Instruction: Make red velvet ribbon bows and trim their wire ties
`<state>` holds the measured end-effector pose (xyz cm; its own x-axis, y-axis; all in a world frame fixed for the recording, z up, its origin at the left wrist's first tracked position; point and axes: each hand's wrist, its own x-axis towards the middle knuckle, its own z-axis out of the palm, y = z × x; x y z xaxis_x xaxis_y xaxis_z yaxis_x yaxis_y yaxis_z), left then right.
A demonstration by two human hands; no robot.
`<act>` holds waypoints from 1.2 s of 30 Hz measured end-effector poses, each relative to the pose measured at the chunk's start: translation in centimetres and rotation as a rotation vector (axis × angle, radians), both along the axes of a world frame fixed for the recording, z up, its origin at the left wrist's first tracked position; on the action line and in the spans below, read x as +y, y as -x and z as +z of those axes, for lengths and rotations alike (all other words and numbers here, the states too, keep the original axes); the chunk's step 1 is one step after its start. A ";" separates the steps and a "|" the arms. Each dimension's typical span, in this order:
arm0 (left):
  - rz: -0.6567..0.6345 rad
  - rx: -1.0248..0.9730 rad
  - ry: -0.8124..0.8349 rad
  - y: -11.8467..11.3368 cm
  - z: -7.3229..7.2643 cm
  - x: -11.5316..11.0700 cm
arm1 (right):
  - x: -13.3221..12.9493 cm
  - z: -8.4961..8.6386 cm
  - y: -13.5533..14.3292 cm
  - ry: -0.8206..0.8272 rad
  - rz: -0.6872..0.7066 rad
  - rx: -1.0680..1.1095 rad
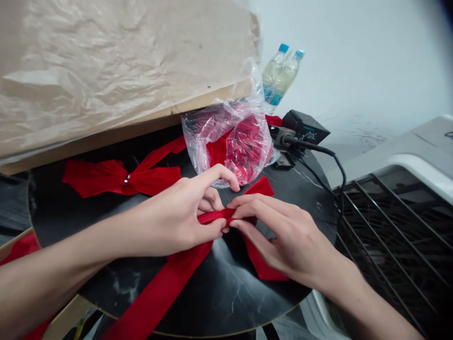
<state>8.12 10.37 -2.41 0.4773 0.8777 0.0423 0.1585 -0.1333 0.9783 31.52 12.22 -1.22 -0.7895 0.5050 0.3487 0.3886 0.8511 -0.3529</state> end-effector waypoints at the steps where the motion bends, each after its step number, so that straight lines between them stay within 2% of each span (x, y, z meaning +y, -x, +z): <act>1: -0.003 -0.008 -0.010 0.0 0.2 -0.1 | -0.1 0.2 0.0 0.040 -0.012 0.008; 6: -0.003 -0.049 0.055 -0.1 0.7 -0.4 | -0.2 1.5 0.1 0.254 -0.127 0.043; 8: 0.009 -0.040 0.095 -0.3 0.7 -0.4 | -0.1 2.1 0.3 0.288 -0.141 0.057; 12: 0.027 -0.052 0.182 -0.5 0.6 -0.5 | 0.2 3.4 0.5 0.284 -0.074 0.019; 16: 0.009 -0.078 0.223 -0.4 1.1 -0.6 | 0.2 4.5 0.0 0.382 -0.002 -0.042; 20: 0.011 -0.022 0.150 -0.4 1.2 -0.6 | 0.1 4.4 -0.4 0.311 -0.034 -0.090; 24: 0.019 0.025 0.091 -0.5 0.9 -0.6 | 0.7 3.7 -0.2 0.285 0.003 -0.145; 29: 0.007 -0.004 0.119 -0.6 1.0 -0.7 | 1.5 4.0 0.2 0.374 -0.022 -0.123; 33: 0.045 -0.005 0.151 -0.8 0.7 -0.5 | 1.3 4.4 0.5 0.353 -0.065 -0.112; 36: 0.090 0.043 0.171 -0.9 0.2 -0.1 | 1.3 4.0 0.7 0.303 -0.033 -0.127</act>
<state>9.05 10.24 -2.17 0.3943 0.9098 -0.1298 0.2048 0.0507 0.9775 30.78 13.51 2.80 -0.7982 0.5972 0.0784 0.4716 0.7007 -0.5354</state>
